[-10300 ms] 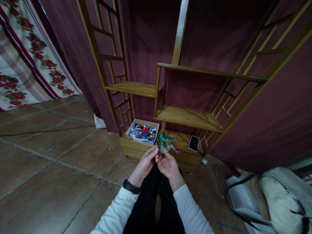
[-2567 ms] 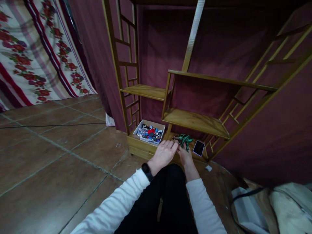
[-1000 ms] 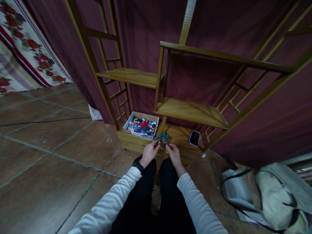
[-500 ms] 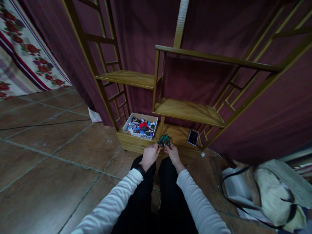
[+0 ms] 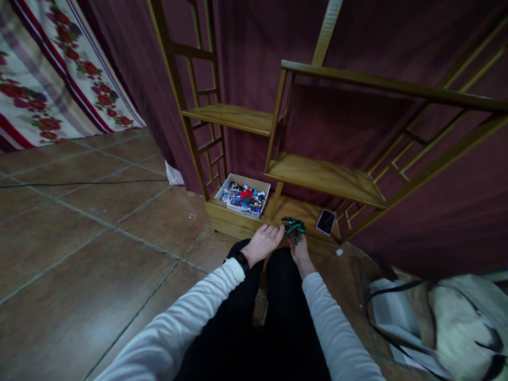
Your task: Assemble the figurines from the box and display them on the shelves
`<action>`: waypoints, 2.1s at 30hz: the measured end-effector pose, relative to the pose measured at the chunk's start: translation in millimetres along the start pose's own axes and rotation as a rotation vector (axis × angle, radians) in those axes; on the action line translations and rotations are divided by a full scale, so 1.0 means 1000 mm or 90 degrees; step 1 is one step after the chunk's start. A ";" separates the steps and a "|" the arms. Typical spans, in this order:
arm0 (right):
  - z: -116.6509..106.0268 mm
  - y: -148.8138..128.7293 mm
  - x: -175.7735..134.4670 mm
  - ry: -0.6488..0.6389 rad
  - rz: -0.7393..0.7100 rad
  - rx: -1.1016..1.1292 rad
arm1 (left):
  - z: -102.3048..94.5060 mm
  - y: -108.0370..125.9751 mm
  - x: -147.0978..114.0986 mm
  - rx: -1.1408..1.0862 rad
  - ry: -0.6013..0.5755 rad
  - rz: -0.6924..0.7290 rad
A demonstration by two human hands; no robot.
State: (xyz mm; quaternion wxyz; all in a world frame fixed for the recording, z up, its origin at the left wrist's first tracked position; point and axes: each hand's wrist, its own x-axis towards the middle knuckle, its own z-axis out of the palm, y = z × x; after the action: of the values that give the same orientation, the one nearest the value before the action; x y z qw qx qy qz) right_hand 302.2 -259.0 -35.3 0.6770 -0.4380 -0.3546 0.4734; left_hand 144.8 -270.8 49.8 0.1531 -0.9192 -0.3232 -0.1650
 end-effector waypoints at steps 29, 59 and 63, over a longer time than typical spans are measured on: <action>0.047 -0.113 -0.050 0.018 -0.200 -0.228 | -0.027 -0.017 0.026 -0.775 0.285 -0.417; 0.066 -0.204 -0.047 0.071 -0.487 -0.440 | -0.081 -0.025 0.072 -1.205 0.232 -0.422; 0.062 -0.208 -0.032 0.052 -0.430 -0.361 | -0.096 -0.028 0.079 -1.145 0.268 -0.417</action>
State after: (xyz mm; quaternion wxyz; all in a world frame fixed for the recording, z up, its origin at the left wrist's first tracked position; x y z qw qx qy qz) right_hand 306.0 -308.7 178.2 0.6605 -0.4840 -0.5667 0.0918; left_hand 165.6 -244.6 172.9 -0.6037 -0.5095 -0.2819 -0.5445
